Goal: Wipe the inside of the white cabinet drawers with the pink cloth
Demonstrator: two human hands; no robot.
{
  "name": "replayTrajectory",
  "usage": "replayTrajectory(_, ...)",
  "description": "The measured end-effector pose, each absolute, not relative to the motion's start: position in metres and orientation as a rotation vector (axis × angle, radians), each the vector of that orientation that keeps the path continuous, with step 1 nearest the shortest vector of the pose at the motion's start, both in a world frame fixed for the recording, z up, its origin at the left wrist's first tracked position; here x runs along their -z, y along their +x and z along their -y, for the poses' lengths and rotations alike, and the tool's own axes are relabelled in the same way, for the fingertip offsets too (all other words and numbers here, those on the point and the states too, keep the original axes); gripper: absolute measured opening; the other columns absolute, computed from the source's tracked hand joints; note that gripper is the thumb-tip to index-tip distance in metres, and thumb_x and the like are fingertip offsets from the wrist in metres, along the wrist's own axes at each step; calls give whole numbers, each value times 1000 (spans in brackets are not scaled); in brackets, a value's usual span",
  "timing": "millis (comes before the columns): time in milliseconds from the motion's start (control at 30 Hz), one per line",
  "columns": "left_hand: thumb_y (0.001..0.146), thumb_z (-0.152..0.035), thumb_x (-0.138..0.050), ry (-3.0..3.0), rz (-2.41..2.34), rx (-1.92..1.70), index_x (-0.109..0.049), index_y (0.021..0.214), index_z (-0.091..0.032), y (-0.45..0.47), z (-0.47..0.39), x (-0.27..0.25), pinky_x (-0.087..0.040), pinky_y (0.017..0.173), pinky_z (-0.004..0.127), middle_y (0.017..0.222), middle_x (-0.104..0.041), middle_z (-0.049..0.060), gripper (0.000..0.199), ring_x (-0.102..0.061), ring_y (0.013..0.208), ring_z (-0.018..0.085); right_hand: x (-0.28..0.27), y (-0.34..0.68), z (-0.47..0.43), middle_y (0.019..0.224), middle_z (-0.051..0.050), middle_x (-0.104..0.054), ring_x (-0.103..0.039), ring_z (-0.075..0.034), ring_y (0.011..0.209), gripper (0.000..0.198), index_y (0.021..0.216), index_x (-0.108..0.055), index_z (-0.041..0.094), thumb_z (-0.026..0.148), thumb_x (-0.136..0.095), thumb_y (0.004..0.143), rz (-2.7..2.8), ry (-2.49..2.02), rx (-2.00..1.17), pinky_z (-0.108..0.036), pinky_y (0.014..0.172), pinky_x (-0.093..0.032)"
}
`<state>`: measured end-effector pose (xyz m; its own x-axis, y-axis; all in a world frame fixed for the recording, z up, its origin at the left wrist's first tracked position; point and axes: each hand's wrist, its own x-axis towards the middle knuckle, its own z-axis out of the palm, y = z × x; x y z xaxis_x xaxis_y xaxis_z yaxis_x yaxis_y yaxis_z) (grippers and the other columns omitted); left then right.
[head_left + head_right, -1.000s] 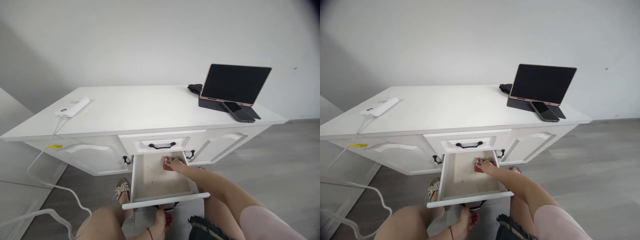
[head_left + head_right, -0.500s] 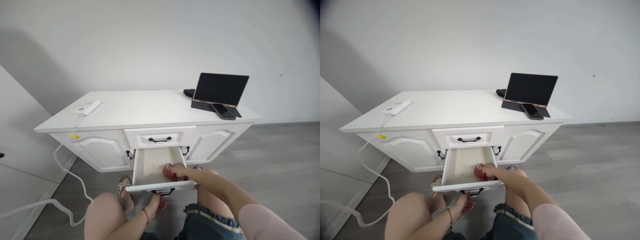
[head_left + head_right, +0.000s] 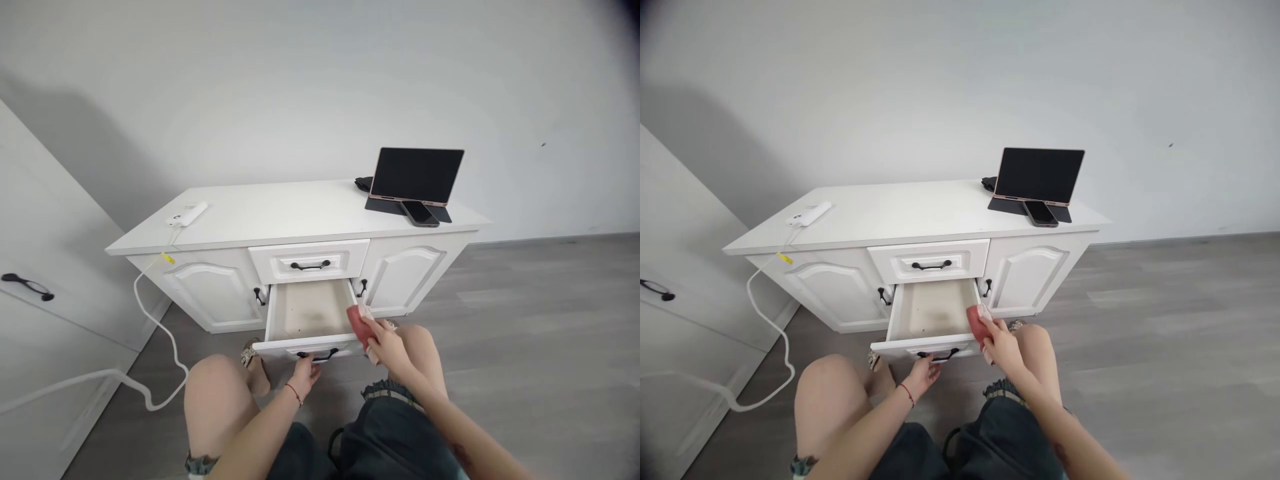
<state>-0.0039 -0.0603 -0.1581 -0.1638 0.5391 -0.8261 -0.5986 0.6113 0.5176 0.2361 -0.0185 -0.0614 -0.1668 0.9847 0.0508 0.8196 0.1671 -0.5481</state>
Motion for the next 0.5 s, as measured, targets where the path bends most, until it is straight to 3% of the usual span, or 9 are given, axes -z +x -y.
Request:
replayTrajectory(167, 80, -13, -63, -90, -1262, -1204, -56, 75, -19, -3, 74, 165, -50, 67, 25, 77, -66, 2, 11, -59, 64, 11, 100, 195, 53, 128, -16, -47, -56, -30, 111, 63, 138, -48, 23, 9, -41, 77, 1956, -1811, -280, -39, 86, -51)
replayTrajectory(400, 70, 4, -49, -37, -1059, -1386, -57, 68, -18, -2, 96, 168, -51, 77, 23, 73, -64, 0, 24, -65, 76, 12, 89, 119, 63, 135, -21, -47, -57, -30, 109, 63, 143, -42, 20, 8, -41, 81, 2213, -1746, -204, -41, 93, -46)
replayTrajectory(500, 76, -2, -46, -17, -1046, -1345, -60, 66, -19, -1, 94, 168, -52, 82, 28, 72, -64, 3, 24, -66, 82, 17, 91, 81, 71, 134, -21, -49, -57, -30, 104, 63, 145, -39, 22, 10, -42, 84, 2319, -1666, -228, -42, 90, -46)
